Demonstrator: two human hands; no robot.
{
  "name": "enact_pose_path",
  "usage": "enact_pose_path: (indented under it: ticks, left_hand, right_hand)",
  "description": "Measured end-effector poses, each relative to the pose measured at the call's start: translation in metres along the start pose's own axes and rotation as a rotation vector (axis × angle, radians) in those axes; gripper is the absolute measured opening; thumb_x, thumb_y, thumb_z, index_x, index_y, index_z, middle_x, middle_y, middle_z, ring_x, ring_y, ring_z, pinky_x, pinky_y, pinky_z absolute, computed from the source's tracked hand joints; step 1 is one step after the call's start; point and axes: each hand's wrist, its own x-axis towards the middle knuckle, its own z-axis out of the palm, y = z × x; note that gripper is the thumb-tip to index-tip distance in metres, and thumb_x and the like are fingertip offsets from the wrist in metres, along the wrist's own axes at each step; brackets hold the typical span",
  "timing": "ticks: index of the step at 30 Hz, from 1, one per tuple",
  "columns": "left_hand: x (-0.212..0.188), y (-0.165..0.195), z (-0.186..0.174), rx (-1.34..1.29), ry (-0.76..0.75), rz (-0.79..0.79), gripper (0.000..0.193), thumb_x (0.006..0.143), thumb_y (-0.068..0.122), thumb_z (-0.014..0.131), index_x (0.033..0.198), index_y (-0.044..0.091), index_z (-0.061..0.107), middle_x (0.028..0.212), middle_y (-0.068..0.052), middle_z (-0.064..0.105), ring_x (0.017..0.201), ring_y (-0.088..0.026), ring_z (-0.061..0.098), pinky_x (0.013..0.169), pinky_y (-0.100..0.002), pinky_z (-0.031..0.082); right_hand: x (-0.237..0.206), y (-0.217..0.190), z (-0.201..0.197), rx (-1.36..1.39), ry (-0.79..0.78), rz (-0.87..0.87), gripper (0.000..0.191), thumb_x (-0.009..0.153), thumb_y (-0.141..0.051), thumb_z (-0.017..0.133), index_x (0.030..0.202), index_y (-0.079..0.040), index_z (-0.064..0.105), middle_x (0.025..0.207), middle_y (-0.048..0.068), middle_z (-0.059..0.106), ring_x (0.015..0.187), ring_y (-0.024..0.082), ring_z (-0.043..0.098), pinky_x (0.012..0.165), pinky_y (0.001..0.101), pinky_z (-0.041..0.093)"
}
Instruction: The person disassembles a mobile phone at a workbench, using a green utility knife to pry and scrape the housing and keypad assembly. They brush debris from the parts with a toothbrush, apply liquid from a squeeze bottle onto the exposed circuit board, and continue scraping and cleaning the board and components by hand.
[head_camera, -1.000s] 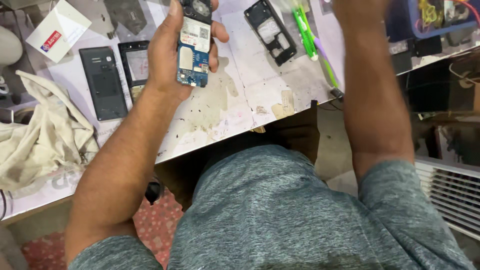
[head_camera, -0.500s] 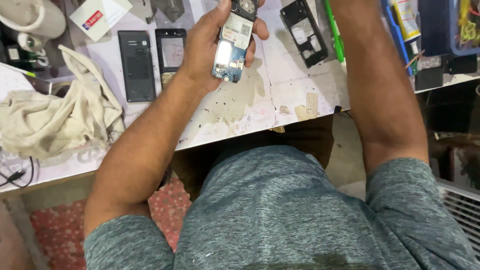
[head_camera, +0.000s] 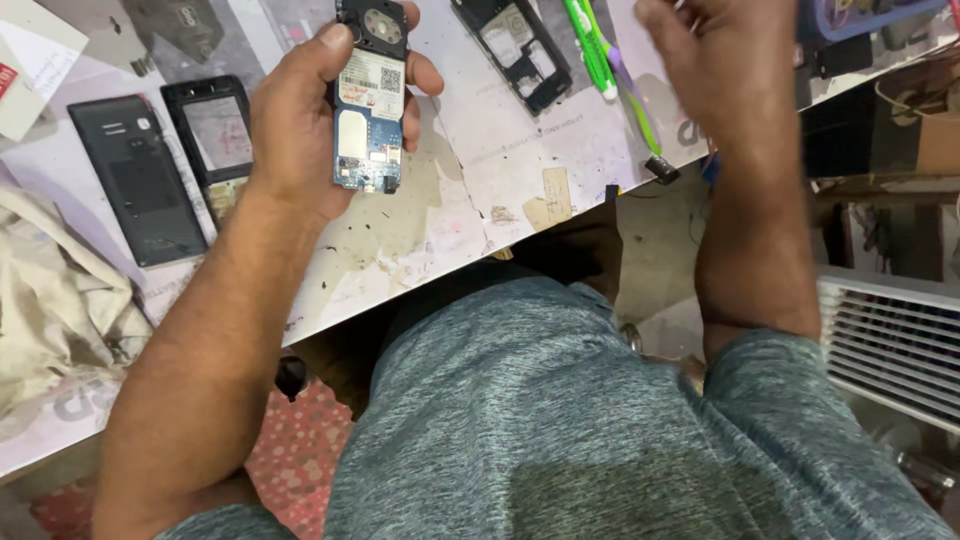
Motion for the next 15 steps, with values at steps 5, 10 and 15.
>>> enact_pose_path:
  ticks: [5,10,15]
  left_hand:
    - [0.000,-0.004,-0.003,-0.013,0.025,-0.038,0.055,0.114,0.032,0.036,0.152,-0.003,0.055,0.109,-0.021,0.072,0.079,-0.019,0.068,0.069,-0.030,0.058]
    - [0.000,-0.004,-0.002,-0.018,0.033,-0.034,0.055,0.113,0.032,0.035,0.150,-0.002,0.056,0.111,-0.022,0.072,0.078,-0.020,0.068,0.070,-0.031,0.059]
    - [0.005,-0.011,-0.005,-0.096,-0.019,-0.036,0.049,0.113,0.032,0.036,0.142,-0.002,0.056,0.110,-0.023,0.073,0.077,-0.022,0.070,0.068,-0.032,0.059]
  right_hand:
    - [-0.001,-0.023,0.005,-0.095,0.011,-0.057,0.006,0.097,0.003,0.080,0.100,0.004,0.075,0.081,0.012,0.069,0.065,0.020,0.064,0.059,0.0335,0.049]
    - [-0.003,-0.020,0.022,-0.094,-0.032,-0.014,0.007,0.097,-0.005,0.080,0.103,-0.003,0.077,0.090,0.014,0.073,0.072,0.025,0.071,0.067,0.0400,0.055]
    - [-0.003,-0.018,0.051,-0.277,-0.040,-0.023,0.024,0.093,-0.010,0.084,0.114,-0.003,0.075,0.100,0.019,0.071,0.088,0.039,0.067,0.077,0.0490,0.053]
